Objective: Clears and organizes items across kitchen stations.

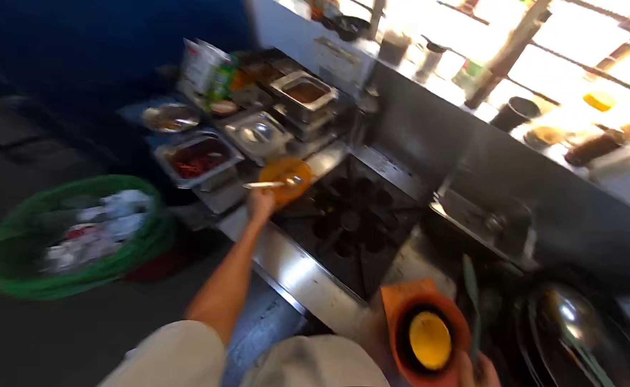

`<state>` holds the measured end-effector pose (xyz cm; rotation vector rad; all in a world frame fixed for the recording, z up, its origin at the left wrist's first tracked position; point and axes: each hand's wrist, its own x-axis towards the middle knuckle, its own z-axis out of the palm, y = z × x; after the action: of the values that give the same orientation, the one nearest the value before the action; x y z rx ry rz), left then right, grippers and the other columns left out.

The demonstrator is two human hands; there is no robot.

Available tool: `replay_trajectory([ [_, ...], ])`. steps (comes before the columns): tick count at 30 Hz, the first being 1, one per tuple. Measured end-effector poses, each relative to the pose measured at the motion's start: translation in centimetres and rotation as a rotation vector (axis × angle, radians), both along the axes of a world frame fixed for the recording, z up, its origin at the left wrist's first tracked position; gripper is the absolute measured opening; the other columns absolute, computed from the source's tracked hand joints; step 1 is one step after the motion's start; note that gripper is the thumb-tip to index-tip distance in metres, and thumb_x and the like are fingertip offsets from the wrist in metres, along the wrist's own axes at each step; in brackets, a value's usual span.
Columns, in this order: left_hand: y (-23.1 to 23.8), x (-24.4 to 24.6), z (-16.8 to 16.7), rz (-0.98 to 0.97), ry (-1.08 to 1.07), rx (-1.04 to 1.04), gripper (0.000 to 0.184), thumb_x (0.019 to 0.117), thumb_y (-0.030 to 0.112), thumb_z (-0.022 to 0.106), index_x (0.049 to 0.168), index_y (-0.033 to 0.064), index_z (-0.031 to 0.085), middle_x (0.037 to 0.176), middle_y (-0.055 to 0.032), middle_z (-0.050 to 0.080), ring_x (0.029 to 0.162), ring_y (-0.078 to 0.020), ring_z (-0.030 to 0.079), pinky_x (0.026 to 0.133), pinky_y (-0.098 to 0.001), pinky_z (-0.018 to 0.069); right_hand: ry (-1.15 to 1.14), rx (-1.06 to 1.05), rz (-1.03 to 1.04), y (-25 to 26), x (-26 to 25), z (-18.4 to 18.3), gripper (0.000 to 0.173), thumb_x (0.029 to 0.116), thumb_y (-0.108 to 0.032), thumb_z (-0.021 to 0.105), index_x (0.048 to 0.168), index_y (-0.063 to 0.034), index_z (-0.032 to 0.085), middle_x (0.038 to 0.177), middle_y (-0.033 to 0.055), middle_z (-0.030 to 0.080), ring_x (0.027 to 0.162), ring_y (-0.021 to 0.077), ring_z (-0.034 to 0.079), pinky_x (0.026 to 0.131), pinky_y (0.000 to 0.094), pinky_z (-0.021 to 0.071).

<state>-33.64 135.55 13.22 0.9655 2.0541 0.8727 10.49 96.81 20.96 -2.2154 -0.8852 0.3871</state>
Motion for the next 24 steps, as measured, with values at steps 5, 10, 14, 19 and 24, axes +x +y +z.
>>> replay_trajectory([
  [5, -3.6, 2.3, 4.8, -0.172, 0.096, 0.085, 0.044, 0.1055, 0.025, 0.044, 0.131, -0.0095, 0.053, 0.118, -0.0362, 0.062, 0.103, -0.0493, 0.066, 0.089, -0.0700, 0.0498, -0.139, -0.244, -0.065, 1.6, 1.5, 0.2, 0.028, 0.0953, -0.024, 0.068, 0.107, 0.0013, 0.069, 0.083, 0.0164, 0.068, 0.075, 0.0309, 0.067, 0.071, 0.0530, 0.0552],
  [10, -11.1, 7.3, 8.0, -0.357, 0.085, 0.106, 0.037, 0.1057, 0.018, 0.044, 0.128, -0.0083, 0.055, 0.098, -0.0308, 0.064, 0.077, -0.0392, 0.066, 0.073, -0.0621, 0.0533, -0.088, -0.497, -0.030, 3.9, 1.8, -1.1, 0.030, 0.0946, -0.021, 0.070, 0.114, 0.0018, 0.067, 0.106, 0.0216, 0.069, 0.098, 0.0377, 0.068, 0.086, 0.0574, 0.0542],
  [14, -17.4, 12.5, 7.4, -0.558, -0.005, 0.065, 0.028, 0.1053, 0.013, 0.047, 0.121, -0.0074, 0.059, 0.083, -0.0206, 0.067, 0.065, -0.0282, 0.067, 0.064, -0.0506, 0.0582, -0.184, -0.540, -0.035, 4.2, 1.9, -1.9, 0.023, 0.0952, -0.017, 0.067, 0.113, -0.0026, 0.067, 0.097, 0.0195, 0.072, 0.092, 0.0384, 0.071, 0.078, 0.0583, 0.0557],
  [19, -22.0, 18.7, 7.3, -0.762, -0.069, -0.029, 0.023, 0.1050, 0.012, 0.050, 0.119, -0.0017, 0.062, 0.077, -0.0142, 0.067, 0.060, -0.0235, 0.065, 0.059, -0.0455, 0.0576, -0.151, -0.539, 0.019, 3.7, 2.1, -1.9, 0.027, 0.0931, -0.021, 0.071, 0.113, -0.0037, 0.066, 0.103, 0.0189, 0.071, 0.092, 0.0383, 0.071, 0.078, 0.0591, 0.0557],
  [24, -23.3, 21.5, 7.7, -0.861, -0.062, 0.024, 0.021, 0.1038, 0.013, 0.050, 0.114, 0.0017, 0.064, 0.072, -0.0094, 0.066, 0.055, -0.0188, 0.064, 0.057, -0.0402, 0.0572, -0.135, -0.608, 0.092, 3.8, 2.0, -1.9, 0.027, 0.0941, -0.022, 0.069, 0.116, -0.0064, 0.064, 0.102, 0.0167, 0.072, 0.096, 0.0377, 0.070, 0.080, 0.0582, 0.0555],
])
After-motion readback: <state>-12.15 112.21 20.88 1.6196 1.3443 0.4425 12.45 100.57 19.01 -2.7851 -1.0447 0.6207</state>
